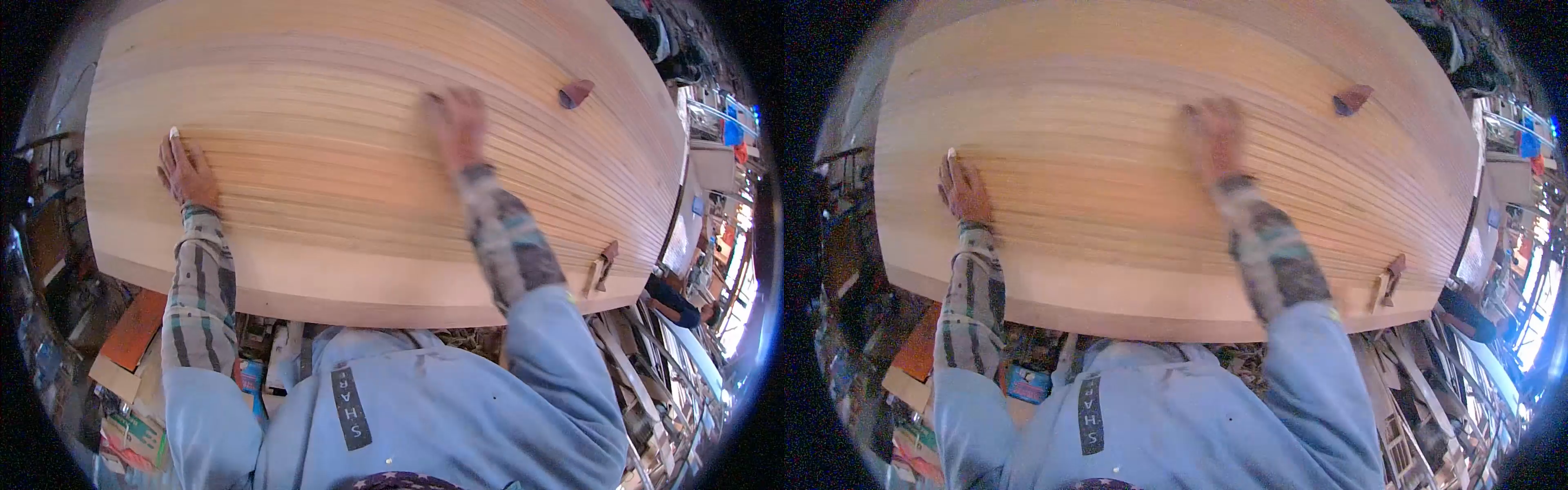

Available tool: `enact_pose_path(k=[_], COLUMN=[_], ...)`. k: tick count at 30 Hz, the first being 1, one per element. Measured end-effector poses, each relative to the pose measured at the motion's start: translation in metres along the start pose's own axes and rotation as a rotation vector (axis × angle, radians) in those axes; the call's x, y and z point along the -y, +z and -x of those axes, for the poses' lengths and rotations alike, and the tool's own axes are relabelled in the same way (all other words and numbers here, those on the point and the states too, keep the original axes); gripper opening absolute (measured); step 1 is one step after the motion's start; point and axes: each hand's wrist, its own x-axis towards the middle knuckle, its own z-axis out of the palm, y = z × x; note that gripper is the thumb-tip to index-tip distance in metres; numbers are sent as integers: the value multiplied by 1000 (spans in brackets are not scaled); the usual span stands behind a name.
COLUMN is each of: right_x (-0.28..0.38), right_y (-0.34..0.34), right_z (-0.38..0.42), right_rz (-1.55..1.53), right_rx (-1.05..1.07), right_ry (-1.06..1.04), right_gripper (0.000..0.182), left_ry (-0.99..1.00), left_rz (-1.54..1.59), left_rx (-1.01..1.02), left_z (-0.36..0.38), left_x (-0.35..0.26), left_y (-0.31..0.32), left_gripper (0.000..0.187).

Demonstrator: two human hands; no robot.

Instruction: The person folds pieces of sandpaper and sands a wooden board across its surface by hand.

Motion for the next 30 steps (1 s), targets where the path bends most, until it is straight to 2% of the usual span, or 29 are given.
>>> enact_pose_path(k=[1,2,3,5,6,9,11,12,13,14,16,17,20,21,22,23,24,26,28,30], right_x=[59,88,124,171,166,99,9,-36,-66,-77,-93,-75,38,90,131,169,197,236,258,194], right_y=[0,55,110,81,79,61,11,3,-23,-53,-59,-53,-1,17,42,65,139,155,117,135], right_z=[-39,-61,-81,-119,-114,-76,-22,5,23,29,36,21,-37,-71,-98,-124,-149,-169,-189,-156], right_rz=[-117,-129,-248,-327,-327,-166,-49,-28,108,111,-58,-70,-103,-113,-278,-338,-340,-333,-345,-199], right_rx=[122,-1,-120,-95,-99,36,34,-3,19,-66,-62,-54,13,-112,-136,-173,-243,64,53,-67], right_ry=[34,-108,25,-116,-110,-131,-150,63,-17,-34,179,162,-29,-238,-267,-390,-286,-178,-230,-313], right_gripper=[24,23,23,23,23,29,32,28,24,20,21,21,21,14,14,16,17,21,24,28], left_ry=[-5,-8,-5,12,20,-32,2,-25,-41,-56,-80,-77,-79,-81,-88,-92,-88,-104,-100,-130], left_rz=[7,17,5,53,53,64,4,-4,-11,-18,-22,-11,34,17,38,60,44,77,90,112], left_rx=[7,14,6,-8,-7,18,22,15,34,49,58,76,69,64,67,72,70,98,101,108], left_z=[0,-2,-2,-2,-4,0,2,3,2,2,-1,0,2,0,0,0,-2,-3,-5,0], left_x=[-4,-5,-3,-1,-2,0,2,0,-1,-6,-14,-18,-14,-15,-16,-17,-18,-22,-22,-17], left_y=[-3,-7,-8,-8,-8,-6,-1,-1,-4,-5,-14,-17,-16,-17,-19,-21,-24,-33,-31,-27], left_gripper=[51,51,51,51,51,51,52,52,51,51,50,50,51,51,52,53,53,53,53,53])
